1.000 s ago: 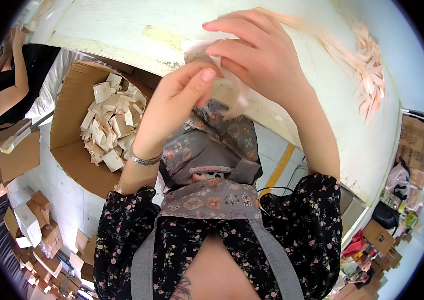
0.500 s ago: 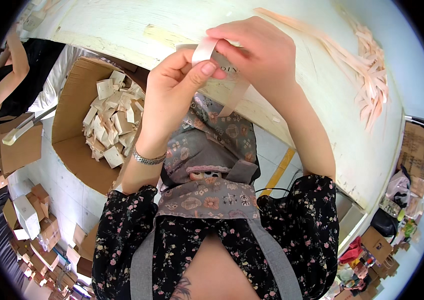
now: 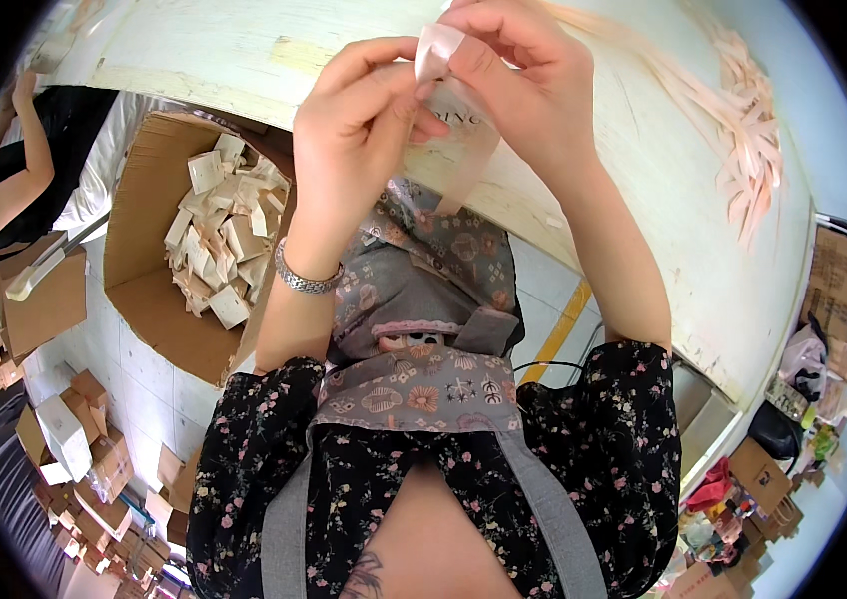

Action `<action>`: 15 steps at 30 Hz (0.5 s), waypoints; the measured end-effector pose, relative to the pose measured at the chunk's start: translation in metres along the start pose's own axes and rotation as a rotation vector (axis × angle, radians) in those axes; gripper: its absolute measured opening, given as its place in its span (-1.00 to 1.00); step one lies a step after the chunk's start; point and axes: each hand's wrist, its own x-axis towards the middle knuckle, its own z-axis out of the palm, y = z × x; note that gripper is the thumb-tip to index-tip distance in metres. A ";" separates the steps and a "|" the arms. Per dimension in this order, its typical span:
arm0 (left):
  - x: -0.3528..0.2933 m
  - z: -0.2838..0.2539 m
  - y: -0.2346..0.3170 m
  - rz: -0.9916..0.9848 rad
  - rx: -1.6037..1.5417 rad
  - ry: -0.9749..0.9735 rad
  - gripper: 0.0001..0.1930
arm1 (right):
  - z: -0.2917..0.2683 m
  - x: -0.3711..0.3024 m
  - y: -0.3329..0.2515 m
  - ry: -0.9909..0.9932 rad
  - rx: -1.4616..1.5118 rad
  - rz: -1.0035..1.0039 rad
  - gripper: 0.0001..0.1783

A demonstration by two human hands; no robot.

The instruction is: The person repeatedly ties pink ribbons around small white boxes labeled 'SWEET GIFT'. They thread the ribbon through slots, tie a bow, and place the finished box on the table. The process is repeated for multiple boxes throughout the clip.

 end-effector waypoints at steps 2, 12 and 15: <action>0.003 -0.001 -0.009 0.034 -0.002 0.010 -0.84 | 0.002 0.001 -0.001 0.005 -0.013 0.026 -0.92; 0.010 0.007 0.000 -0.205 -0.281 0.144 -0.74 | -0.044 -0.028 0.018 -0.060 -0.953 -0.847 -0.82; 0.008 0.001 0.000 -0.197 -0.265 0.119 -0.74 | -0.046 -0.004 -0.011 -0.167 -1.011 -0.747 -0.86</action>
